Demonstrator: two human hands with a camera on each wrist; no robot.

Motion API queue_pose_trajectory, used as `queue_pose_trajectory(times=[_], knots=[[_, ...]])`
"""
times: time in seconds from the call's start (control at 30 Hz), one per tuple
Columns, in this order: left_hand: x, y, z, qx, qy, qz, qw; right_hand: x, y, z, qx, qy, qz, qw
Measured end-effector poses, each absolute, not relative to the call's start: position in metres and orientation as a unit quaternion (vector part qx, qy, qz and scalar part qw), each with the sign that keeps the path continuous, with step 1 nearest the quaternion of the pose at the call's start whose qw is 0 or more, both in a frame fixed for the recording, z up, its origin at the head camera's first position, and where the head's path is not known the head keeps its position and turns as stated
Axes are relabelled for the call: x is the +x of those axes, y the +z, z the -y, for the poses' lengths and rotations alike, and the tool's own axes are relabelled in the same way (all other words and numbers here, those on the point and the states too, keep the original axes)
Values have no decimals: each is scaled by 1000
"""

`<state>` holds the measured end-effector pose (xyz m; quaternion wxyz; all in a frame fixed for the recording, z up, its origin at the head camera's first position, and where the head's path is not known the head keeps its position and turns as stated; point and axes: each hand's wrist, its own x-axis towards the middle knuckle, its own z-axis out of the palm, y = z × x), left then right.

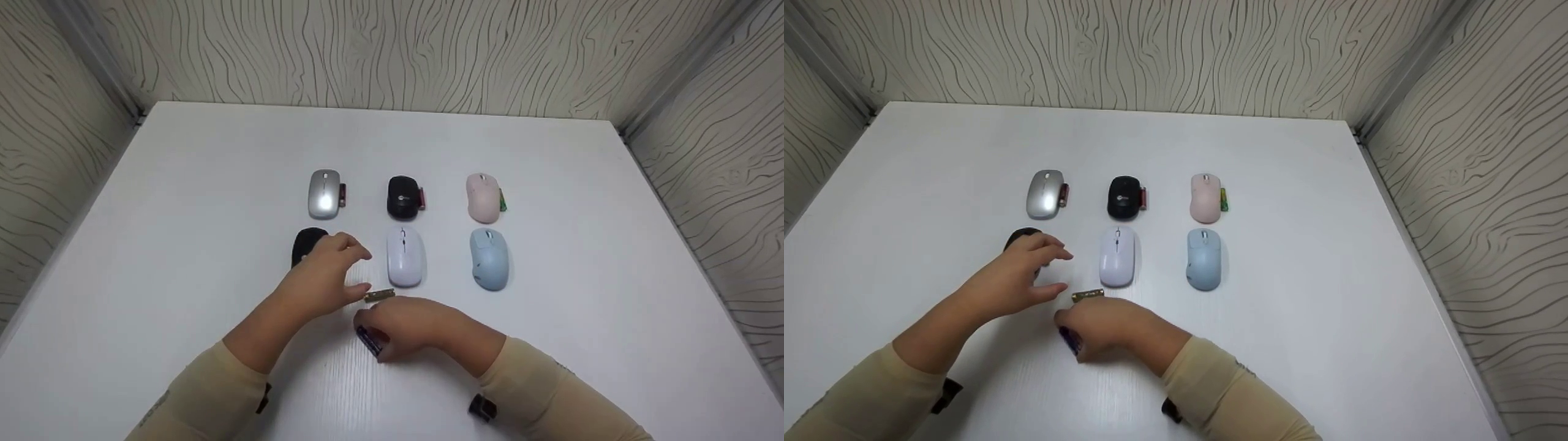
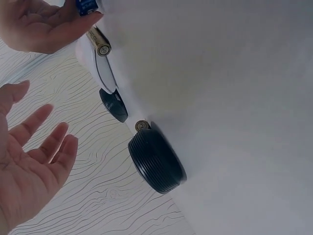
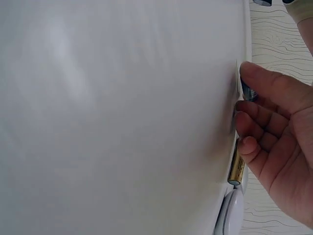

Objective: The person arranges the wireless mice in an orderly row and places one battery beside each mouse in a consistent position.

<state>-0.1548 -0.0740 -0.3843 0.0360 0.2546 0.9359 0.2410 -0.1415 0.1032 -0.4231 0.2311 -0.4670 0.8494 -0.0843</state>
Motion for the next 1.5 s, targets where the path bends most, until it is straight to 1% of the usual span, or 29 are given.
queue_pose_trajectory(times=[0.13,0.37,0.63,0.73,0.9,1.07,1.3,1.5], knots=[[-157,-386,74,254,241,-936,34,-146,-420,-108,-456,-89,-859,215],[-163,-389,73,245,237,-939,39,-161,-410,-123,-419,-127,-876,204],[-176,-389,61,247,244,-937,38,-187,-401,-150,-368,-164,-905,138],[-184,-388,55,246,251,-935,40,-197,-397,-161,-342,-184,-913,127],[-197,-391,48,230,272,-933,40,-211,-394,-175,-292,-207,-924,131],[-206,-395,42,204,284,-935,59,-220,-398,-185,-287,-212,-926,123],[-209,-392,34,200,285,-935,72,-224,-400,-189,-264,-198,-934,137],[-209,-394,30,203,280,-934,84,-223,-405,-186,-239,-157,-947,145]])
